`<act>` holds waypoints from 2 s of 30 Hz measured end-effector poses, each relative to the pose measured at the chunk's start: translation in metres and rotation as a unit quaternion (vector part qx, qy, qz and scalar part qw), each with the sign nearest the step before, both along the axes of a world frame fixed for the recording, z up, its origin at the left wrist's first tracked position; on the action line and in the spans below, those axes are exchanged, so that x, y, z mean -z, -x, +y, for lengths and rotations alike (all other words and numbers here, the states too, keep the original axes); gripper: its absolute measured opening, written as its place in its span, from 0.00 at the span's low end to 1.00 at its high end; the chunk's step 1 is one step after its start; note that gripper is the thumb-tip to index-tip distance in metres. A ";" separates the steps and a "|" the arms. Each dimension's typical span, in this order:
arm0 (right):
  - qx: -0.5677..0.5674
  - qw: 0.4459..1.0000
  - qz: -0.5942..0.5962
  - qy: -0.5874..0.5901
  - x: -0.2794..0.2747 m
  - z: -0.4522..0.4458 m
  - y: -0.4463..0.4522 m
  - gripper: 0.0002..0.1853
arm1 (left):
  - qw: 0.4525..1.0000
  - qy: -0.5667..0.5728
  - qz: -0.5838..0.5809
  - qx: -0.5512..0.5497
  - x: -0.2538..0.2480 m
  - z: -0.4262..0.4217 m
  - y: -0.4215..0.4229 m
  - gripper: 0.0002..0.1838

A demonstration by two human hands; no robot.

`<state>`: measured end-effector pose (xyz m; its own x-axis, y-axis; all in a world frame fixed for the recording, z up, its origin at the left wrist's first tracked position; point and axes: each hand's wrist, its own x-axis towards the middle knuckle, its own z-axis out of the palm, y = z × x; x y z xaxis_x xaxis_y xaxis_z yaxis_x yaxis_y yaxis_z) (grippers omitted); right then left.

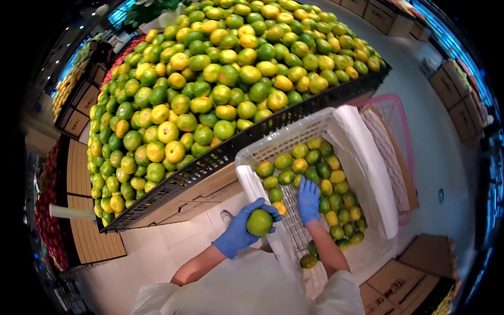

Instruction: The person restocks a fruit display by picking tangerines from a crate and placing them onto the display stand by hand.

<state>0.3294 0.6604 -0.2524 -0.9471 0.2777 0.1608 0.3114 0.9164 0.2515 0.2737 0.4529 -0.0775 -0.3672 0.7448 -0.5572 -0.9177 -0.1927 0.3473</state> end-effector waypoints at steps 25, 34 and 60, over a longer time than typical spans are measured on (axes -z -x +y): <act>-0.198 0.706 0.158 0.661 -0.200 -0.038 -0.048 0.25 | 0.978 -0.005 0.017 0.209 -0.006 0.003 -0.002 0.33; 0.085 0.970 0.073 0.216 -0.025 0.019 -0.028 0.25 | 0.983 -0.028 0.043 0.178 -0.003 -0.012 -0.007 0.34; 0.096 0.193 0.223 0.951 -0.197 -0.048 0.118 0.25 | 0.987 -0.159 0.009 -0.017 -0.038 -0.149 0.126 0.33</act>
<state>0.2112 0.6123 -0.0555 -0.8994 0.2597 -0.3517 -0.0122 -0.8190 -0.5737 0.1480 0.3037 -0.0391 -0.4031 0.8678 -0.2906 -0.9029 -0.3252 0.2812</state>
